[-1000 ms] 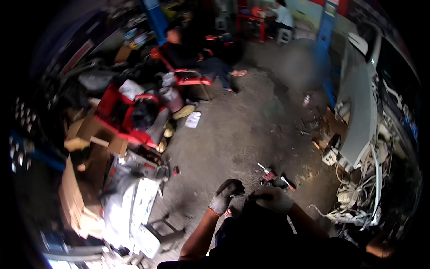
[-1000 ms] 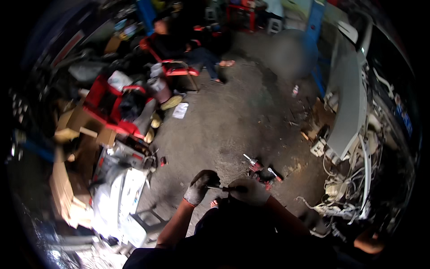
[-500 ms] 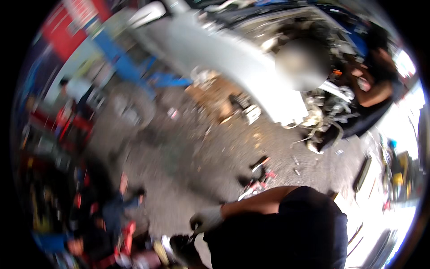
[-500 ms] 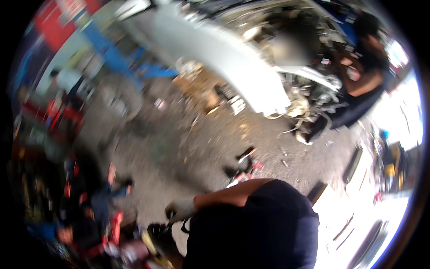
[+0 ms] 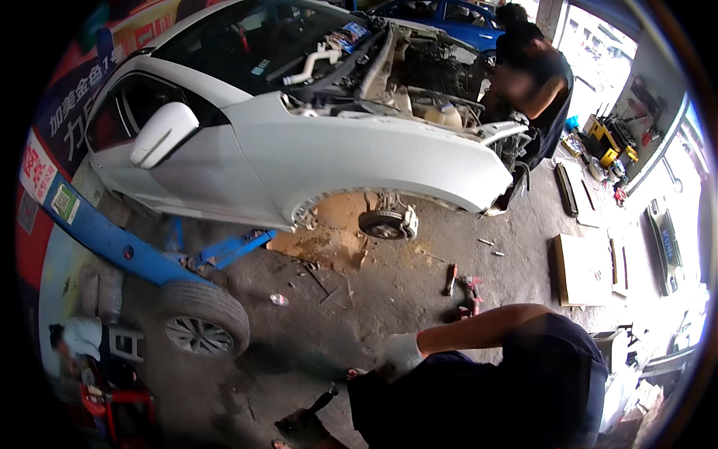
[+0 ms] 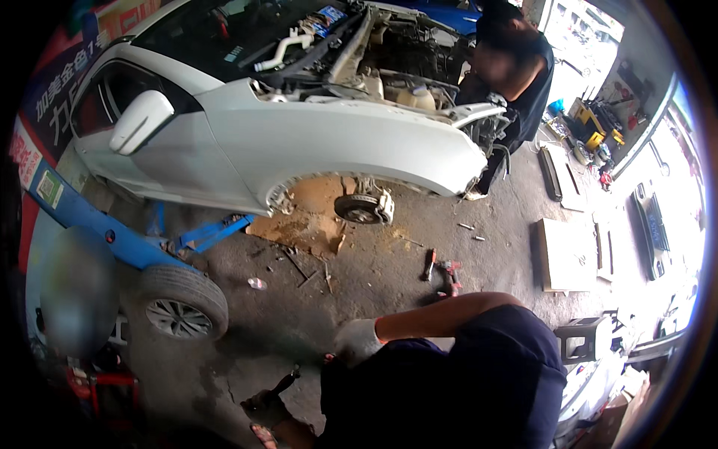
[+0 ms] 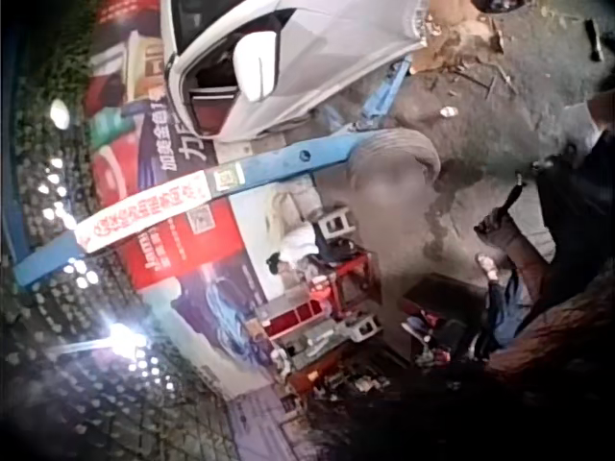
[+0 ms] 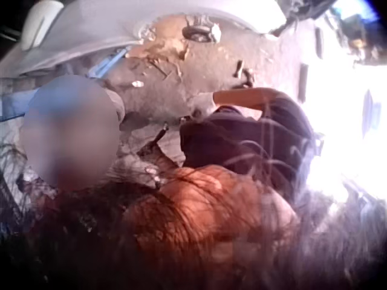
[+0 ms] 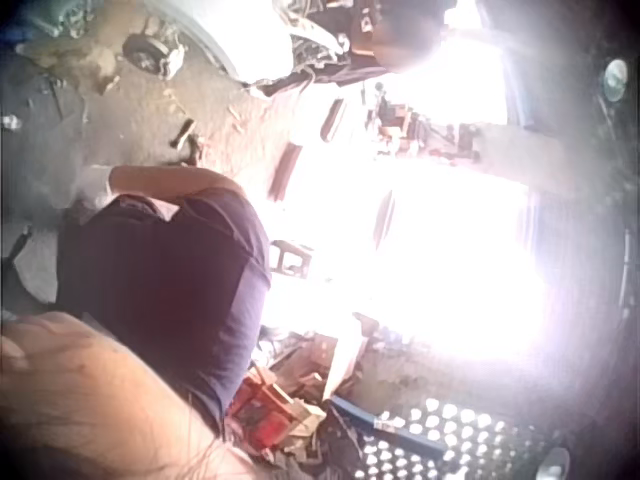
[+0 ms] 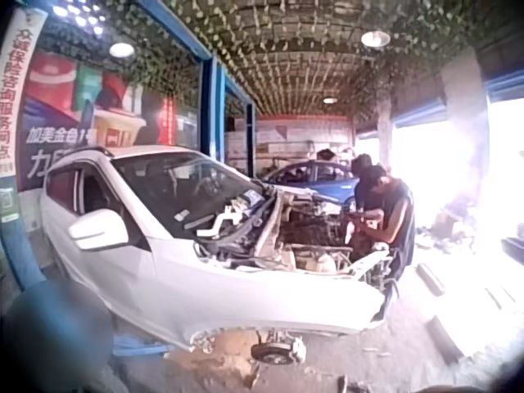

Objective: The person uses a screwdriver and a metal prying tool to repair a damaged white car panel, then applies a liquid from a plastic bottle to the area.

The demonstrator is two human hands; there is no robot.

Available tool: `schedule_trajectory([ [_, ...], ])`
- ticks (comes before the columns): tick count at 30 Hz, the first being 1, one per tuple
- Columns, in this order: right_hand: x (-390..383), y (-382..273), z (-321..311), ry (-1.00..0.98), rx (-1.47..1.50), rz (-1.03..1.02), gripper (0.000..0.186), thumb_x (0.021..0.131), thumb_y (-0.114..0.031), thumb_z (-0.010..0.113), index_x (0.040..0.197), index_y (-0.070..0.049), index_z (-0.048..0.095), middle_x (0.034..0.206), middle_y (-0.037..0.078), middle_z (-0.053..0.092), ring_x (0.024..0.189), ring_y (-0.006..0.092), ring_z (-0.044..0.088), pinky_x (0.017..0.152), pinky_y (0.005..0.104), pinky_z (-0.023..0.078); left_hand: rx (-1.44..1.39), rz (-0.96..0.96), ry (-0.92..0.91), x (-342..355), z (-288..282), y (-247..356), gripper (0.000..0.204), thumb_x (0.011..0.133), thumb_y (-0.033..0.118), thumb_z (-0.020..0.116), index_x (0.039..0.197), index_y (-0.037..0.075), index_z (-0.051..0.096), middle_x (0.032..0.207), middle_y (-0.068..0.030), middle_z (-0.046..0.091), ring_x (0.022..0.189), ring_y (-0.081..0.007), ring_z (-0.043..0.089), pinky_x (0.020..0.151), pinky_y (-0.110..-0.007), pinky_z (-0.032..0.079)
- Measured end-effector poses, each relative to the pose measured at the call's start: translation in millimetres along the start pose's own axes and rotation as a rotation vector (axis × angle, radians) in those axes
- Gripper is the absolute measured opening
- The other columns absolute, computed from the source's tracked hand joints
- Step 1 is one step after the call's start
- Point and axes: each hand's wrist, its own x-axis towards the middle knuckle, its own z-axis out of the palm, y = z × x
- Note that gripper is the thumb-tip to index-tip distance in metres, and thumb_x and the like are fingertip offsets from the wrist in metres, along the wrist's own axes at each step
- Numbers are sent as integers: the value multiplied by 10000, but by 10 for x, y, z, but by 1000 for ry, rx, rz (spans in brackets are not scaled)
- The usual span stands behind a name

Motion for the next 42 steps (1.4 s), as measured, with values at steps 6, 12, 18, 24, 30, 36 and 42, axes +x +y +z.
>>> schedule_trajectory([
  [6,1123,-516,-593,-116,22,-75,328,856,-389,663,1019,-121,755,987,135,733,947,361,677,825,468,515,328,-37,-89,1328,1527,600,242,1024,271,501,837,128,554,693,35,501,528,-105,429,478,-258,374],
  [12,2589,-257,-742,-19,-132,8,293,837,-343,650,1038,-158,755,969,131,731,930,370,680,803,484,530,142,-287,-155,2489,2458,502,460,1041,347,463,618,216,340,519,68,247,410,-87,208,470,-234,309],
  [18,3553,-21,-1255,-4,-107,-107,280,866,-332,616,1000,-123,744,943,114,728,911,369,683,786,493,532,265,-271,-88,3363,3110,511,462,1035,345,467,614,224,321,499,80,207,406,-69,181,440,-220,261],
  [24,3449,615,-1946,720,661,447,363,937,-372,640,1075,-42,705,944,165,726,923,329,707,834,396,553,534,-345,-66,4036,3292,-130,440,1015,361,514,625,213,373,515,73,247,416,-72,192,450,-223,285],
  [30,4049,826,-1950,960,336,403,483,875,-364,726,1178,0,635,1032,218,679,967,407,652,875,462,512,487,-902,130,5010,2869,-1184,392,1011,310,478,647,171,440,510,60,276,406,-89,217,453,-255,314],
  [36,4343,1079,-1390,1001,1103,533,346,964,-270,636,1131,33,641,801,121,687,711,204,662,653,364,541,641,-1136,335,5334,2294,-1934,432,1005,365,497,733,35,562,566,3,452,449,-104,334,472,-269,380],
  [42,4481,2534,-694,941,1659,376,425,996,-280,585,1291,26,566,879,42,661,632,102,544,556,264,469,1281,-1073,-3,5732,1065,-2836,385,1005,430,529,932,78,666,862,-77,684,783,-226,607,750,-387,492],
])
